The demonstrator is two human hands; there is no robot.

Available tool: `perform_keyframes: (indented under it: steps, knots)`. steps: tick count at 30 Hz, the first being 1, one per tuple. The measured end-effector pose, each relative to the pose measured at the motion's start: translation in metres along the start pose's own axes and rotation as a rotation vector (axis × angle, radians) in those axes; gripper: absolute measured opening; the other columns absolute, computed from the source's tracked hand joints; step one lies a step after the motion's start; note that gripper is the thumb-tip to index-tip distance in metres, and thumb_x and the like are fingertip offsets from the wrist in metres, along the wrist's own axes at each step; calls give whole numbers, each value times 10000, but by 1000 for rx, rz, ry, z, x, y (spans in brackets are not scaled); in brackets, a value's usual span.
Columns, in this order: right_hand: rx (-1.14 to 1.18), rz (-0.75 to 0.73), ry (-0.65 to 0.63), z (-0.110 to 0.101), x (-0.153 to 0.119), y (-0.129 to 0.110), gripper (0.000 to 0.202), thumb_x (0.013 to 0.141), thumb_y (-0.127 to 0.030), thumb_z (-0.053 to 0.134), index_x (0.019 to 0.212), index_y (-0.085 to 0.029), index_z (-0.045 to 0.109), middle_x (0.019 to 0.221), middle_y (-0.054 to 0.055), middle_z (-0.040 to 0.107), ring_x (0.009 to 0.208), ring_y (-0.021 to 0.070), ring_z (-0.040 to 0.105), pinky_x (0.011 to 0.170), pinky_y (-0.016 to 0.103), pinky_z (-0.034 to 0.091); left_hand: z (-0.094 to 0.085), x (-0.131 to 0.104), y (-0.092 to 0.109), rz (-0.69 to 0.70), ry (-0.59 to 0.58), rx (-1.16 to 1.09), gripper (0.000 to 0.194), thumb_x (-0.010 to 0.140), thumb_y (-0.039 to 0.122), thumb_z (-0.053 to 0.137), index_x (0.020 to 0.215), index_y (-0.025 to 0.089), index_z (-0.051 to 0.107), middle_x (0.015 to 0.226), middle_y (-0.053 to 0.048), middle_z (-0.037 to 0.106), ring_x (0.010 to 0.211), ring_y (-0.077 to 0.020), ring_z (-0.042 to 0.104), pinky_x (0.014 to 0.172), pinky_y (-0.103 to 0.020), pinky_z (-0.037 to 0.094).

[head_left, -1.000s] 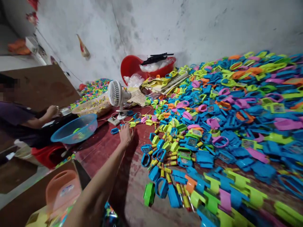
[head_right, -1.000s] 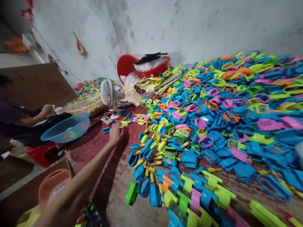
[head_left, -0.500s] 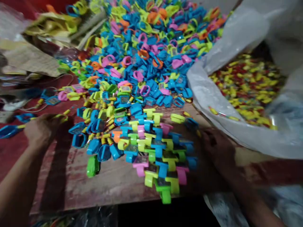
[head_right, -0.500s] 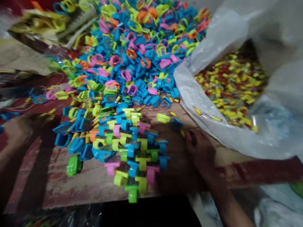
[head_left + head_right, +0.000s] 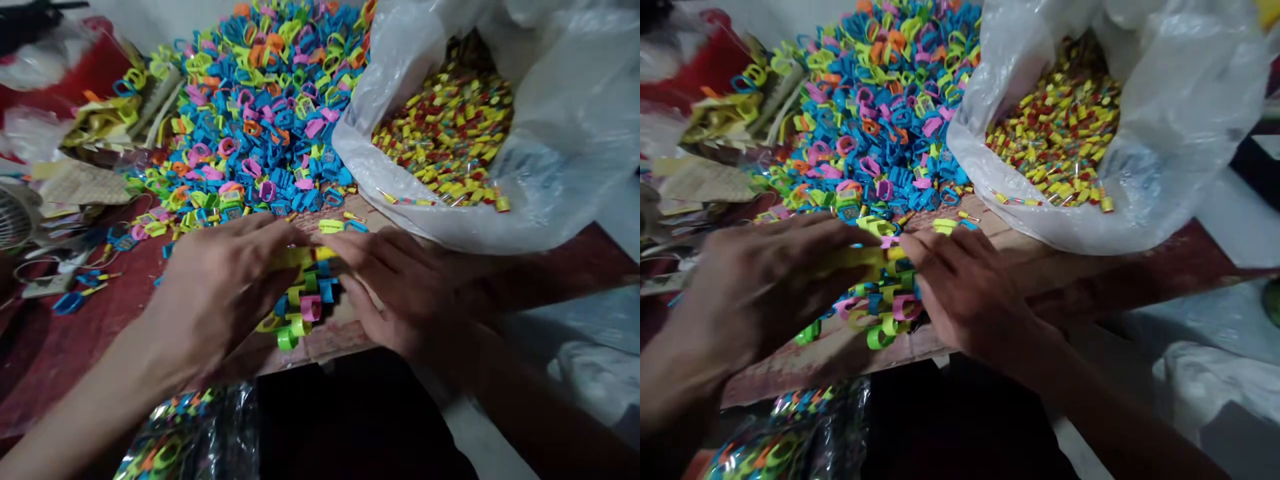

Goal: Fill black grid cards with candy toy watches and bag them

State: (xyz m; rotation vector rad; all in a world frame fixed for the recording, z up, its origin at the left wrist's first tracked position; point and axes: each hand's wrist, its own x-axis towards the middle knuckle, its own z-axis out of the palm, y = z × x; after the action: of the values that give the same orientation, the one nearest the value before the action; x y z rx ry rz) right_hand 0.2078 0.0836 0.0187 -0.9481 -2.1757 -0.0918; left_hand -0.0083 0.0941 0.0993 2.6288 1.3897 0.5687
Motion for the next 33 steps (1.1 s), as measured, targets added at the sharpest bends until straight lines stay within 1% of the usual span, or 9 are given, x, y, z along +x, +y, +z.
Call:
perform_keyframes:
  steps: [4, 8, 10, 12, 15, 19, 21, 26, 33]
  knots:
    - [-149, 53, -12, 6, -18, 13, 321, 955, -179, 495, 1275, -175, 522, 1021, 94, 676, 983, 263, 618, 872, 418, 494, 12, 38, 18, 155, -156, 60, 284, 910, 361, 473, 993, 216, 702, 860, -34, 711, 718, -180, 695, 718, -315, 581]
    - [-41, 111, -41, 13, -34, 28, 154, 922, -145, 518, 1025, -218, 606, 953, 66, 652, 944, 235, 622, 852, 381, 511, 3, 34, 21, 208, -353, -133, 592, 850, 357, 574, 1423, 279, 446, 1314, -13, 626, 1116, -220, 652, 937, -346, 562]
    - [44, 187, -5, 17, -44, 37, 117, 908, -140, 523, 947, -211, 607, 962, 76, 638, 901, 217, 634, 808, 347, 531, -2, 19, 18, 160, -322, -189, 697, 848, 376, 603, 1490, 323, 336, 1450, 7, 515, 1267, -249, 557, 1023, -379, 519]
    - [90, 282, 42, 23, -59, 45, 72, 896, -164, 550, 881, -207, 605, 883, 67, 647, 786, 205, 647, 708, 319, 538, 2, 0, 11, 36, -147, -193, 620, 895, 377, 569, 1476, 348, 358, 1460, 17, 505, 1303, -253, 526, 1056, -391, 495]
    - [194, 453, 40, 42, -84, 47, 116, 860, -214, 600, 744, -215, 588, 690, 32, 643, 622, 199, 636, 574, 295, 512, 26, -27, -2, -64, -6, -124, 524, 951, 379, 507, 1459, 324, 388, 1463, -5, 505, 1328, -251, 500, 1103, -424, 446]
    - [450, 665, -71, 75, -99, 33, 105, 870, -268, 591, 852, -203, 672, 817, 65, 726, 749, 226, 695, 673, 319, 554, 69, -36, -6, 75, -133, 46, 546, 970, 429, 465, 1476, 245, 371, 1562, -61, 352, 1469, -303, 251, 1181, -577, 244]
    - [540, 716, -54, 89, -95, 28, 160, 878, -305, 592, 928, -194, 695, 883, 72, 740, 789, 224, 704, 726, 327, 565, 83, -34, -6, 100, -171, 103, 514, 992, 391, 408, 1480, 235, 366, 1556, -60, 361, 1485, -299, 196, 1190, -614, 150]
    - [540, 624, -1, 108, -80, 28, 119, 868, -255, 592, 850, -202, 697, 828, 38, 737, 728, 196, 698, 665, 284, 565, 91, -31, -9, 81, -130, 102, 470, 981, 302, 402, 1443, 218, 422, 1483, -58, 479, 1462, -273, 278, 1207, -582, 79]
    - [454, 397, 19, 112, -79, 35, 74, 850, -172, 584, 809, -201, 639, 783, 48, 688, 719, 191, 667, 689, 297, 559, 94, -33, -10, 64, -78, 75, 481, 957, 288, 437, 1434, 232, 415, 1431, -65, 539, 1439, -263, 333, 1211, -565, 109]
